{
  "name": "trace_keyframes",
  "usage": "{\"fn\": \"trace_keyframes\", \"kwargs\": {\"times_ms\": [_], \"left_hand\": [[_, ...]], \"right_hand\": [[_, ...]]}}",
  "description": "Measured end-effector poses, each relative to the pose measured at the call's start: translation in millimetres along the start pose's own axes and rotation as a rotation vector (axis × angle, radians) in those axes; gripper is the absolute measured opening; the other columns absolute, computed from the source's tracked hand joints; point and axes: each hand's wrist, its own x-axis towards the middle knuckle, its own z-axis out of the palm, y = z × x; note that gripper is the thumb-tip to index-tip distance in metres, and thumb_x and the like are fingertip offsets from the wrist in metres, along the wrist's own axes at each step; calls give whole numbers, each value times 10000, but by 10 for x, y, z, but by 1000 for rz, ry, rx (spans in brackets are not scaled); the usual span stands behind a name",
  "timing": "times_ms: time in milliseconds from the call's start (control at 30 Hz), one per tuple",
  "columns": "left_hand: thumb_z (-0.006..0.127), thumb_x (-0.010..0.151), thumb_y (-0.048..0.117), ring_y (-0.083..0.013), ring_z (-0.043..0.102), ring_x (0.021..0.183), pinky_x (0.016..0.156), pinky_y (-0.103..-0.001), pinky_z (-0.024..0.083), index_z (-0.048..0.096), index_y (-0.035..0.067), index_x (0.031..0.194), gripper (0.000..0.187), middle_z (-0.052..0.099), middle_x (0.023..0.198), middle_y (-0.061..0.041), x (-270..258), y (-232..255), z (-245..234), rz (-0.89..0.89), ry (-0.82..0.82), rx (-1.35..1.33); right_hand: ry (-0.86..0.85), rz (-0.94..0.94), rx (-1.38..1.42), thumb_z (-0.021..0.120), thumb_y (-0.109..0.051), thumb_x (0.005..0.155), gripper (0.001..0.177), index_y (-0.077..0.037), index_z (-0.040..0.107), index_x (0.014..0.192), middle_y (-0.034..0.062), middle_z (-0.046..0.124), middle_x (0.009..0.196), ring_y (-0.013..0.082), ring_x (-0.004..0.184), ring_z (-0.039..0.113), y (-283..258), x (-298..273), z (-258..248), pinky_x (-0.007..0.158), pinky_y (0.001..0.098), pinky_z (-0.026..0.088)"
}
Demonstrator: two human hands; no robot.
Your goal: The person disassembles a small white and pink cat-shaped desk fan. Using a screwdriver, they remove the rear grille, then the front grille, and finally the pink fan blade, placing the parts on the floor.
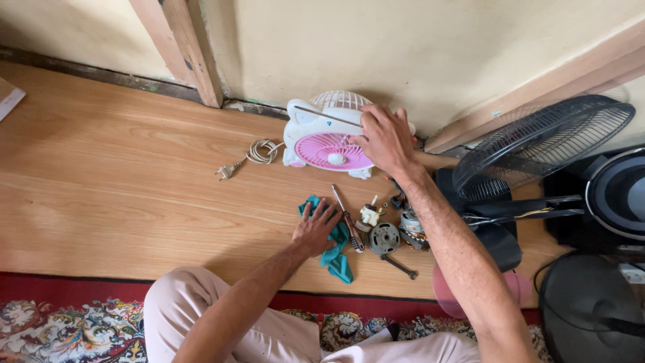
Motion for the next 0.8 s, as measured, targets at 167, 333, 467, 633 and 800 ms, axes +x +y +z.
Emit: {"fn": "trace_keyframes", "kwargs": {"times_ms": [167, 333, 467, 633, 800], "left_hand": [[787, 816, 486, -360, 85, 1562, 1237, -609, 94, 300, 224, 1582, 945, 201, 1680, -94, -90, 98, 18, 22, -50, -23], [739, 877, 489, -336, 112, 1569, 1263, -543, 111, 358, 226, 1557, 823, 234, 1659, -122, -166, 70, -157, 42, -128, -146], [714, 926, 525, -337, 271, 1521, 1244, -522, 240, 459, 220, 1488, 688, 341, 1619, -131, -185, -121, -426, -50, 3, -359], [658, 889, 580, -303, 547, 1339, 1081, -480, 493, 358, 195, 1547, 820, 481, 1550, -149, -274, -201, -851, -228, 415, -1193], [532, 881, 694, -328, 529, 1324, 967, -524, 520, 150, 260, 1624, 941, 383, 1598, -114, -362, -60, -1221, -303, 484, -1883]], "right_hand": [[106, -80, -80, 901, -372, 799, 452, -28, 685, 996, 89, 654, 1208, 204, 1027, 605, -129, 35, 230, 793, 418, 432], [182, -79, -99, 894, -387, 826, 447, -32, 680, 991, 93, 638, 1204, 219, 1024, 592, -365, 22, 423, 800, 436, 456], [187, -36, -82, 886, -355, 832, 420, -22, 676, 979, 98, 625, 1191, 227, 1016, 580, -636, -40, 390, 794, 445, 451], [166, 8, -12, 886, -258, 773, 372, -20, 669, 959, 86, 614, 1147, 263, 1012, 570, -950, -144, 156, 797, 453, 446], [196, 28, -45, 847, -166, 753, 292, -40, 654, 933, 70, 612, 1155, 274, 1058, 574, -1217, -221, 43, 825, 451, 458]]}}
